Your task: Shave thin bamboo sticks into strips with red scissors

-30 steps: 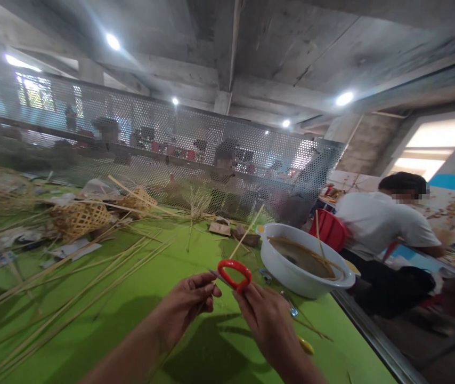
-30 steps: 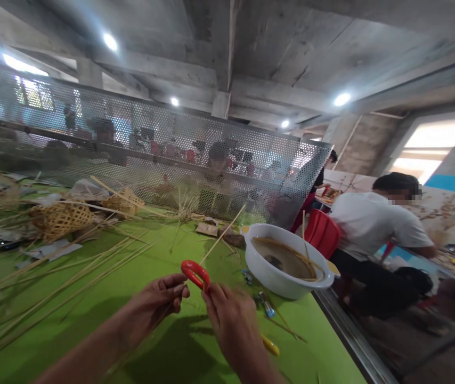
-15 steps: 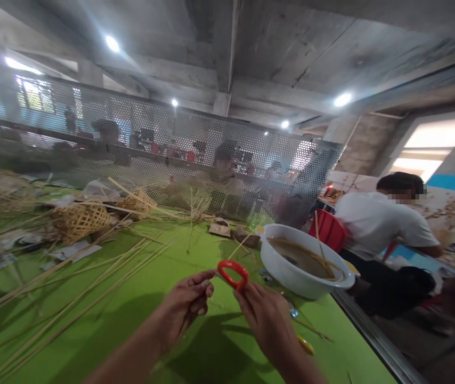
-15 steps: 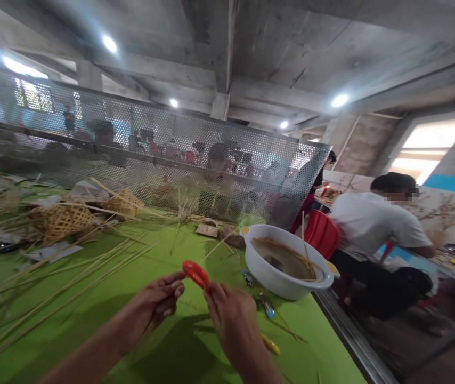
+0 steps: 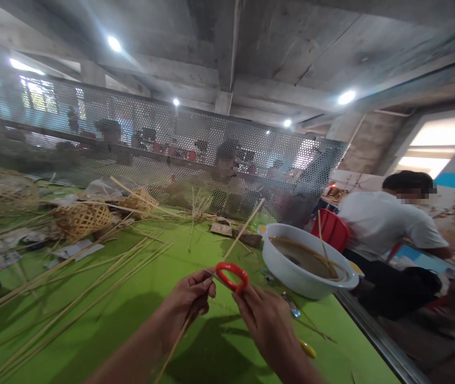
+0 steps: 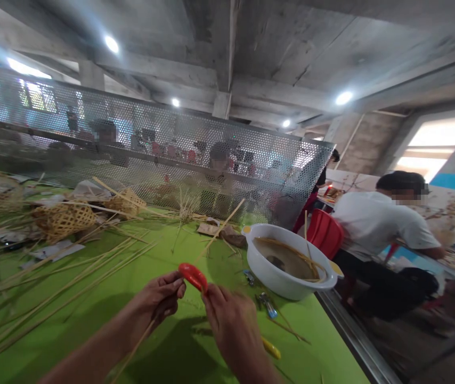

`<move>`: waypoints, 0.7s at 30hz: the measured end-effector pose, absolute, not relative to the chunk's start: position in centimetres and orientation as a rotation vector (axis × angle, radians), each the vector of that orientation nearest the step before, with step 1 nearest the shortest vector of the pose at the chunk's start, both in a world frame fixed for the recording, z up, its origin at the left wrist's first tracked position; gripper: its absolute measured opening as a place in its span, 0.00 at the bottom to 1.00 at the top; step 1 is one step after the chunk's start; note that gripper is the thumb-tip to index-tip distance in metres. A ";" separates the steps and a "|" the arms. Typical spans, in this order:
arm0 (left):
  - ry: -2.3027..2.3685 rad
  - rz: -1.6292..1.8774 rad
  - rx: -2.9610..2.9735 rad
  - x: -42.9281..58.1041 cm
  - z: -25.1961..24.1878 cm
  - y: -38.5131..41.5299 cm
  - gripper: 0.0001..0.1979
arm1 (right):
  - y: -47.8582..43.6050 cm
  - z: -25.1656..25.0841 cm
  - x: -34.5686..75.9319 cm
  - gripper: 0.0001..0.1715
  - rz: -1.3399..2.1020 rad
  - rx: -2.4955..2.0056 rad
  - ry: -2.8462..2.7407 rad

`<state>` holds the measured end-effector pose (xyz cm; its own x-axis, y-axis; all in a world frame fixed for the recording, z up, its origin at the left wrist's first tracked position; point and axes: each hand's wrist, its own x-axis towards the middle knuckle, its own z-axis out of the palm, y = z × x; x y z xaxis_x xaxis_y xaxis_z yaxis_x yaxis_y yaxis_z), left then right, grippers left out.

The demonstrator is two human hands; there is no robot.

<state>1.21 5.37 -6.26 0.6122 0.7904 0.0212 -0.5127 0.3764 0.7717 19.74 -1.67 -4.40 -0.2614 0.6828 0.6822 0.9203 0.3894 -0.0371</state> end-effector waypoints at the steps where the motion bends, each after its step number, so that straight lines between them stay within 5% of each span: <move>1: 0.387 0.862 0.825 1.2 -6.2 5.3 0.15 | -1.6 -4.4 19.9 0.13 -0.506 -1.379 -2.004; 21: 0.446 0.810 0.814 1.0 -5.2 4.5 0.18 | -1.7 -3.9 20.0 0.13 -0.444 -1.393 -1.983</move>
